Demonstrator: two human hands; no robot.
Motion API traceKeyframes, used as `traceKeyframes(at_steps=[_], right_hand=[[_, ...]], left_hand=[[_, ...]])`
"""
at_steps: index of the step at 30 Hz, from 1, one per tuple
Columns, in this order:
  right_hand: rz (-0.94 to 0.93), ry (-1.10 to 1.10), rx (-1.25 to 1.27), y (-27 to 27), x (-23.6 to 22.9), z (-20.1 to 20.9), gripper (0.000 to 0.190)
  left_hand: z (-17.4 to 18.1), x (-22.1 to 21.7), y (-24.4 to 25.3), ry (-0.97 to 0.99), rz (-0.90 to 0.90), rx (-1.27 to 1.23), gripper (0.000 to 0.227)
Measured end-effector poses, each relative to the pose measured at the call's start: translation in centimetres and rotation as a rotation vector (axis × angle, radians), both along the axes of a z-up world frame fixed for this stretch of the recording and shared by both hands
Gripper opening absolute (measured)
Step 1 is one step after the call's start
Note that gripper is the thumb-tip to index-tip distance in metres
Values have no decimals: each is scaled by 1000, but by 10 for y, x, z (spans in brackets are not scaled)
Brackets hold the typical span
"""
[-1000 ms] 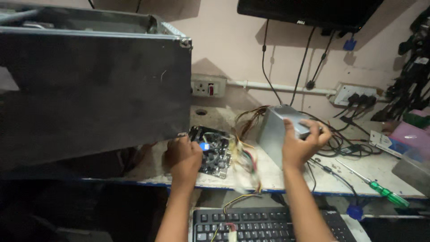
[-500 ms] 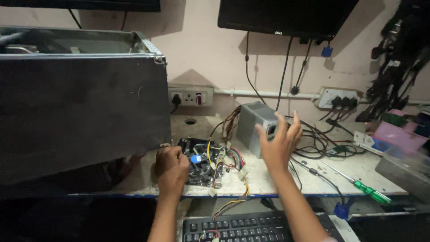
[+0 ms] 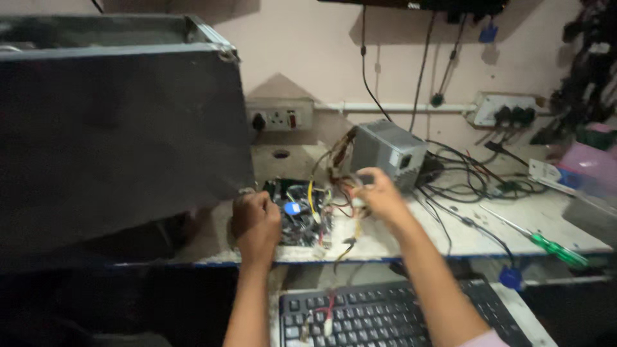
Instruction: The person installs a CPU fan onto a motherboard, inserts a RAM stick into a memory slot, and connects power cables from a power supply unit to the motherboard. The person uses a screwdriver to adjust components and wires during the assembly process.
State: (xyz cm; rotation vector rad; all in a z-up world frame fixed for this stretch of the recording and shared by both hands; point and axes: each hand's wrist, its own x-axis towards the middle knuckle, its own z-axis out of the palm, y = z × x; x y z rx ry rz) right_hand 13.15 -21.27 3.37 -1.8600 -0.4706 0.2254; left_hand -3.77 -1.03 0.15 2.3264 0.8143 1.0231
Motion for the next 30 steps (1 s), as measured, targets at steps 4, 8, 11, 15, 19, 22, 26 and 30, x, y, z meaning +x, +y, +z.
traceKeyframes(at_steps=[4,8,11,15,19,22,26,30], right_hand=[[240,298,526,-12,37,39,46],[288,430,1081,62,37,63,35],[236,433,918,131,11,70,39],[387,124,105,150,13,48,34],[394,-212,-70,97,50,17,29],[298,-256,39,47,65,-9,28],[174,-15,205,17,42,-45,29],[233,-617,-19,9,45,-44,26]], left_hand=[[6,-3,-5,-346,-55,14,19],[14,-6,-6,5,-13,-104,25],[10,-5,-8,-103,1,-91,24],[8,-6,-7,-161,-16,-69,29],[20,-8,-11,-129,9,-59,28],[29,-17,-19,-117,-56,-71,33],[43,-21,-30,-26,-162,-33,46],[39,-15,-39,-35,-193,110,41]])
